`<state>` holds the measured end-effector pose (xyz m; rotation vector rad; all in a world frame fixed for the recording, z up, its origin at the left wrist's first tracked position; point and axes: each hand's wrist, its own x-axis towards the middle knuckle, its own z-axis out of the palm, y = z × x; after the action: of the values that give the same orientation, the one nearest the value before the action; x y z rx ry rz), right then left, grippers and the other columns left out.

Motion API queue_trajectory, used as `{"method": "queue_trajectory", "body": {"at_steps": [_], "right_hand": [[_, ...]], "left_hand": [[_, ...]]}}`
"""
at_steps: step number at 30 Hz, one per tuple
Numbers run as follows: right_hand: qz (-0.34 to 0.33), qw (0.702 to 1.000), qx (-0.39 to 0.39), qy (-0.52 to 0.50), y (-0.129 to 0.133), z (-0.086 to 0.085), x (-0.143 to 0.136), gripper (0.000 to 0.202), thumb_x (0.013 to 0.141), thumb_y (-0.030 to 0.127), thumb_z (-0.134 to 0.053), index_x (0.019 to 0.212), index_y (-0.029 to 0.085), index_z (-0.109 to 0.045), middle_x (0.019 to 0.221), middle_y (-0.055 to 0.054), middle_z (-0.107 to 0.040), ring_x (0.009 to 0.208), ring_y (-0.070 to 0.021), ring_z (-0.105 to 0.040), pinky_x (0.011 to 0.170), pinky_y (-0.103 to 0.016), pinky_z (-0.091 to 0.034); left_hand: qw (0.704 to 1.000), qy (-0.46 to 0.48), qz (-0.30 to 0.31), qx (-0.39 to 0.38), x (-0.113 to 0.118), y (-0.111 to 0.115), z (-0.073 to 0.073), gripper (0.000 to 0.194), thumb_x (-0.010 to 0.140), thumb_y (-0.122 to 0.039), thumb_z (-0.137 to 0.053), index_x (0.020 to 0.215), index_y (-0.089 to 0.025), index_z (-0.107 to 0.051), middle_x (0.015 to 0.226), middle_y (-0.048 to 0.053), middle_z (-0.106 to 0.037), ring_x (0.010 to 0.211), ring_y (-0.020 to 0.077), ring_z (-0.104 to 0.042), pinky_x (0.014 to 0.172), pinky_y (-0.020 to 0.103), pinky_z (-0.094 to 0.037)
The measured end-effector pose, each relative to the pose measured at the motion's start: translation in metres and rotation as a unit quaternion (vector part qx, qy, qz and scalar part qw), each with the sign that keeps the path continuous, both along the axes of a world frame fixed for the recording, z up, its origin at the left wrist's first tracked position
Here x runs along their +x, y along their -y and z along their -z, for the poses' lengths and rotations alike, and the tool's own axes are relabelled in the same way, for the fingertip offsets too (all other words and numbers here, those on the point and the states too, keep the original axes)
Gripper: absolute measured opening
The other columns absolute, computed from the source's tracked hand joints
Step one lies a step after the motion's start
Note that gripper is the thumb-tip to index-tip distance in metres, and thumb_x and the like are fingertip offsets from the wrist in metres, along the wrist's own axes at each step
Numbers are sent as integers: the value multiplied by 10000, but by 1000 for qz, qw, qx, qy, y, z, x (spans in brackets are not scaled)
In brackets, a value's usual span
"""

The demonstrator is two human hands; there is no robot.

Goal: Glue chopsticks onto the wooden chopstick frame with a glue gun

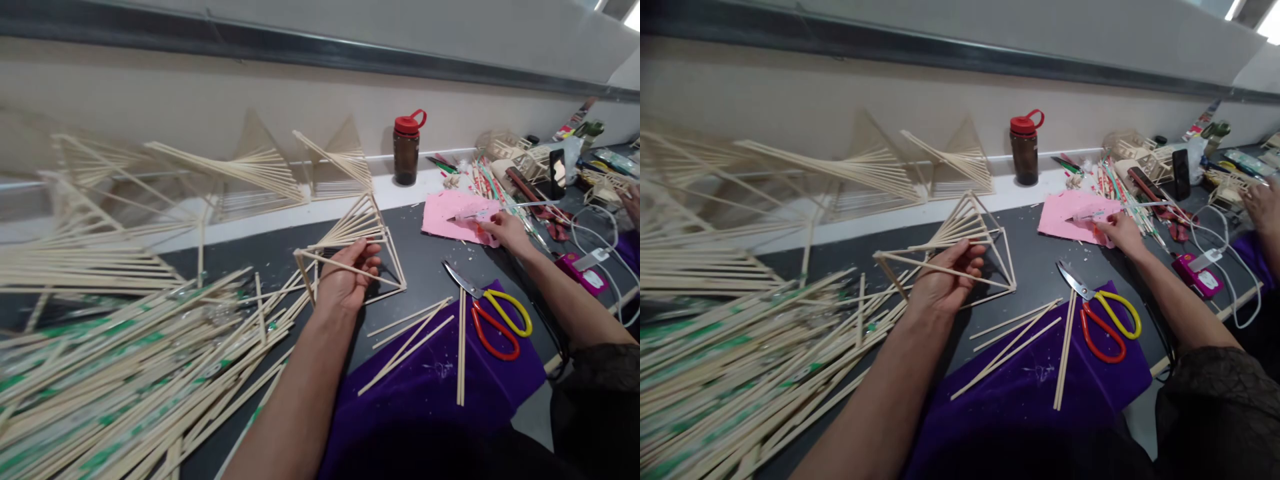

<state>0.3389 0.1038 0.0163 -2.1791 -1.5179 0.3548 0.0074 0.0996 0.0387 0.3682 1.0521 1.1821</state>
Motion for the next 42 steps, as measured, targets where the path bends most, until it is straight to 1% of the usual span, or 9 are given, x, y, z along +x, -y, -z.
{"method": "queue_trajectory", "body": {"at_steps": [3, 7, 11, 14, 18, 21, 29, 35, 42], "right_hand": [[36, 969, -76, 232, 5, -14, -9, 600, 905, 609, -499, 1032, 60, -705, 985, -260, -732, 942, -344, -691, 702, -357, -448], [-4, 941, -42, 335, 17, -33, -37, 565, 948, 568, -453, 1011, 87, -741, 924, -234, -749, 885, -338, -712, 672, -348, -433], [-212, 958, 32, 190, 17, -40, -79, 285, 932, 352, -549, 955, 169, -766, 990, -114, -769, 894, -241, -706, 720, -308, -456], [-354, 934, 49, -6, 5, -30, -113, 220, 899, 254, -582, 996, 171, -762, 1001, -74, -763, 879, -176, -693, 779, -275, -485], [-376, 912, 59, -154, -14, -9, -150, 244, 872, 246, -608, 1058, 166, -744, 985, -60, -734, 640, -110, -628, 652, -256, -496], [-384, 901, 78, -186, -23, -2, -163, 232, 866, 244, -620, 1039, 163, -751, 943, -50, -720, 635, -103, -607, 638, -242, -481], [-408, 885, 111, -197, -24, 0, -168, 209, 881, 274, -603, 972, 208, -779, 837, -30, -693, 708, -135, -620, 643, -238, -463], [-401, 880, 97, -234, -22, 0, -172, 221, 887, 310, -577, 923, 191, -759, 848, -21, -685, 545, -94, -569, 566, -237, -442], [-375, 885, 81, -263, -21, -2, -175, 235, 859, 349, -581, 780, 170, -710, 723, 3, -642, 525, -96, -556, 555, -234, -414]], "left_hand": [[1000, 7, 2, 3, 0, 0, 1, 251, 925, -79, -519, 703, -97, -635, 531, 11, -657, 357, 70, -561, 321, 124, -394], [1000, 20, 1, 1, -1, -1, 2, 220, 917, -83, -534, 725, -90, -642, 531, 17, -658, 358, 70, -557, 321, 122, -386], [1000, 22, 2, 1, -1, 0, 1, 208, 913, -90, -541, 733, -91, -645, 529, 16, -656, 362, 70, -556, 325, 123, -384], [1000, 24, 4, 1, -2, 0, 2, 191, 903, -97, -559, 736, -92, -651, 531, 17, -656, 366, 71, -558, 332, 124, -392], [1000, 28, 2, 2, -3, -1, 4, 183, 901, -95, -565, 742, -88, -656, 528, 17, -655, 360, 70, -554, 334, 126, -400], [999, 34, 1, 3, -3, -1, 5, 192, 908, -97, -560, 736, -90, -647, 525, 15, -654, 355, 70, -551, 326, 126, -393], [999, 38, -6, -3, -2, 0, 3, 220, 925, -126, -567, 717, -94, -632, 522, 9, -653, 352, 64, -552, 324, 125, -386], [999, 34, -4, -2, -2, 0, 2, 262, 949, -133, -538, 707, -92, -629, 524, 7, -653, 351, 65, -557, 324, 134, -390], [999, 37, -3, 3, -2, 0, 4, 229, 934, -141, -565, 724, -90, -639, 532, 10, -658, 355, 68, -558, 325, 137, -393]]}}
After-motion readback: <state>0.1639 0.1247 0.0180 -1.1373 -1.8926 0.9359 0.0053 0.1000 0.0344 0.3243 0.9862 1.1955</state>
